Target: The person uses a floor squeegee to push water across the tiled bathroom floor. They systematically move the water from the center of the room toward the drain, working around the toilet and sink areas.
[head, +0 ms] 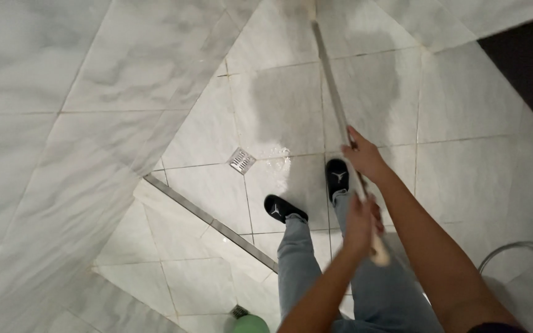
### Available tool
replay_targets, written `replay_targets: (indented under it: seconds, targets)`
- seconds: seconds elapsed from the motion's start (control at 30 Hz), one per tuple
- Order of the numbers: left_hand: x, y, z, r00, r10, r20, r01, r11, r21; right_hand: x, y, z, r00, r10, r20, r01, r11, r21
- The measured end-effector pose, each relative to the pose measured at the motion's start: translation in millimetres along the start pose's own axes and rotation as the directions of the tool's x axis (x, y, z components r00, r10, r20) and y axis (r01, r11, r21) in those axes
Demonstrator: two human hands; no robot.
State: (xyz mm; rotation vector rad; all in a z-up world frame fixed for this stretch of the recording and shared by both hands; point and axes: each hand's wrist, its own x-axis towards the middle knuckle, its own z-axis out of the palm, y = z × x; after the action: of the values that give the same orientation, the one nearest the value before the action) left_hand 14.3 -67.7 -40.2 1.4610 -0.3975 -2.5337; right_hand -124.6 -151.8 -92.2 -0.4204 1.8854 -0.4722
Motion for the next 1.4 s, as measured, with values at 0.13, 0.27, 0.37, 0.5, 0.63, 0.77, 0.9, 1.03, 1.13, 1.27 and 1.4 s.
replay_targets:
  seconds: [0.13, 0.27, 0.37, 0.5, 0.63, 0.77, 0.9, 1.03, 1.13, 1.27, 1.4]
  targets:
    - [25.8, 31.9, -1.4, 0.998, 0.031, -0.056, -0.040, 0.987, -0.156, -3.4, -10.1, 6.2, 0.988, -0.059, 0.146, -0.039, 0.809, 0.586]
    - [49.0, 57.3, 36.8, 0.990, 0.042, -0.132, -0.074, 0.967, -0.244, 31.2, -5.1, -9.6, 0.934, -0.148, 0.326, -0.163, 0.636, 0.754]
    - [101.9, 41.2, 55.0, 0.982, -0.019, -0.186, -0.039, 0.951, -0.306, 53.8, -14.5, -39.9, 0.922, -0.078, 0.378, -0.209, 0.724, 0.658]
    - [132.1, 60.9, 132.4, 0.976, -0.084, -0.200, 0.006, 0.933, -0.361, 91.2, -19.4, -107.2, 0.930, 0.012, 0.368, -0.221, 0.818, 0.531]
    - [182.2, 68.9, 196.2, 0.957, -0.154, -0.247, 0.037, 0.906, -0.421, 111.6, -43.6, -172.6, 0.913, 0.092, 0.397, -0.270, 0.866, 0.420]
    - [219.6, 75.3, 240.2, 0.941, -0.232, -0.245, 0.109, 0.895, -0.432, 153.0, -32.4, -211.2, 0.924, 0.137, 0.358, -0.252, 0.921, 0.297]
    - [218.7, 83.9, 278.1, 0.948, -0.167, -0.272, 0.047, 0.916, -0.398, 183.0, 0.4, -222.6, 0.945, 0.138, 0.298, -0.215, 0.945, 0.245]
    - [254.5, 32.3, 258.9, 0.981, -0.109, -0.159, 0.049, 0.939, -0.339, 207.6, 39.4, -223.9, 0.977, 0.101, 0.190, -0.144, 0.963, 0.226]
    - [261.2, 11.2, 255.9, 0.972, -0.162, -0.173, 0.109, 0.953, -0.283, 207.2, 61.0, -229.2, 0.985, 0.088, 0.148, -0.115, 0.977, 0.181]
    - [247.8, -16.8, 244.7, 0.953, -0.239, -0.188, 0.201, 0.959, -0.201, 183.5, 88.4, -216.7, 0.992, 0.088, 0.095, -0.104, 0.981, 0.167]
    - [218.0, -58.9, 226.0, 0.938, -0.282, -0.199, 0.257, 0.956, -0.141, 133.5, 115.7, -204.0, 0.987, 0.130, 0.093, -0.149, 0.956, 0.252]
